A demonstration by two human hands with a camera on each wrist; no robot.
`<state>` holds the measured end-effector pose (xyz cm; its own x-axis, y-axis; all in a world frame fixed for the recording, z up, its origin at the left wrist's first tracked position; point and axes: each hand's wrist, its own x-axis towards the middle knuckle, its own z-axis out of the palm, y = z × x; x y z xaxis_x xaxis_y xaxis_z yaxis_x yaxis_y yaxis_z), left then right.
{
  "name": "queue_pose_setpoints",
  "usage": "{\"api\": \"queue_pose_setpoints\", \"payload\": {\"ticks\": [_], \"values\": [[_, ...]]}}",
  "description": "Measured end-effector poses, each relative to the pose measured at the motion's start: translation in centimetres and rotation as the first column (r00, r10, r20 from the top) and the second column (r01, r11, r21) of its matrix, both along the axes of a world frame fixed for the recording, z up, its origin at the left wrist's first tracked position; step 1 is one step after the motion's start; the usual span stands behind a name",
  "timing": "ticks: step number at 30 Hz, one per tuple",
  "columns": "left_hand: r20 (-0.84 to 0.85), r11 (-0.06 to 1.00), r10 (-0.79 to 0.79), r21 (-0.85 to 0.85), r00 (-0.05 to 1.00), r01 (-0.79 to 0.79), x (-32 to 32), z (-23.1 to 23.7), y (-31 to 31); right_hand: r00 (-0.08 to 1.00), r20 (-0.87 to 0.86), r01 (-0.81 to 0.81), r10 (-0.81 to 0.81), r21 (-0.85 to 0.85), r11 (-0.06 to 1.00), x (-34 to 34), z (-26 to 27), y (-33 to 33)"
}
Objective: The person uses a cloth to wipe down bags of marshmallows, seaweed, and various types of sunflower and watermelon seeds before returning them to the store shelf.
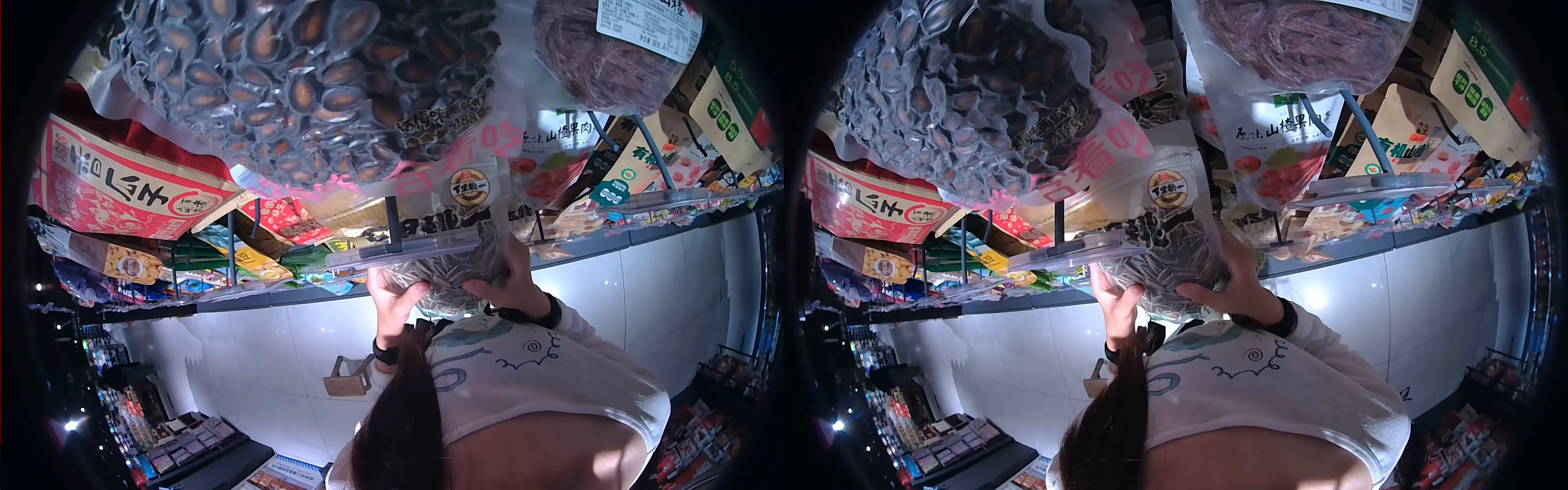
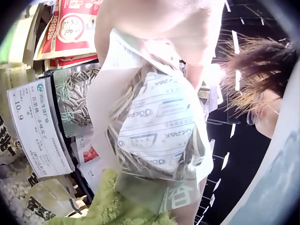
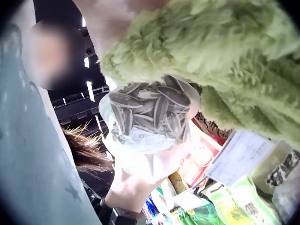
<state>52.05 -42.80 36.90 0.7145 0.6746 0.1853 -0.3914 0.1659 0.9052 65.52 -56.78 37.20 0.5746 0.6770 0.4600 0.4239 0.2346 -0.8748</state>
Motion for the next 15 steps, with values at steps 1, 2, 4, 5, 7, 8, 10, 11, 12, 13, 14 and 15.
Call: {"api": "queue_pose_setpoints", "payload": {"ticks": [1,2,4,5,7,8,10,11,12,13,14,15], "values": [[-0.018,1.000,0.004,0.003,1.000,-0.004,0.2,-0.1,0.2,1.000,-0.008,0.008,-0.008,0.006,1.000,0.2,-0.1,0.2],[-0.008,1.000,0.010,0.004,1.000,-0.010,0.5,-0.4,0.5,0.999,-0.002,0.036,-0.036,-0.007,0.999,0.3,-0.1,0.4],[-0.036,0.999,0.042,0.000,0.998,-0.042,1.2,-0.1,0.7,0.996,0.013,0.094,-0.093,-0.031,0.995,0.6,0.0,0.8],[-0.050,0.998,0.060,-0.001,0.997,-0.060,1.6,0.0,0.8,0.992,0.027,0.122,-0.122,-0.011,0.992,0.8,-0.1,1.2],[0.001,0.993,0.106,-0.055,0.994,-0.105,2.5,-0.5,1.0,0.983,0.051,0.172,-0.174,0.032,0.985,1.0,-0.8,2.1],[0.000,0.988,0.134,-0.081,0.991,-0.134,2.8,-0.7,1.0,0.978,0.066,0.195,-0.196,0.020,0.981,1.2,-1.6,2.4],[-0.006,0.986,0.154,-0.062,0.988,-0.154,3.1,-0.6,1.2,0.964,0.101,0.247,-0.246,0.000,0.969,1.6,-2.4,3.0],[-0.003,0.985,0.159,-0.064,0.987,-0.159,3.2,-0.8,1.2,0.965,0.076,0.252,-0.251,-0.007,0.968,1.6,-2.6,3.0],[-0.002,0.984,0.164,-0.066,0.986,-0.164,3.3,-1.1,1.4,0.965,0.051,0.257,-0.256,-0.014,0.966,1.4,-2.4,3.1],[0.000,0.983,0.170,-0.067,0.985,-0.170,3.4,-1.2,1.5,0.965,0.026,0.260,-0.260,-0.021,0.965,1.3,-2.3,3.1],[-0.014,0.992,0.123,-0.029,0.992,-0.123,3.3,-1.2,1.5,0.957,0.049,0.286,-0.284,-0.036,0.957,1.1,-2.2,3.0],[-0.019,0.991,0.135,-0.016,0.991,-0.135,3.3,-1.6,1.7,0.948,0.074,0.313,-0.309,-0.048,0.948,1.1,-2.3,2.9]]}}
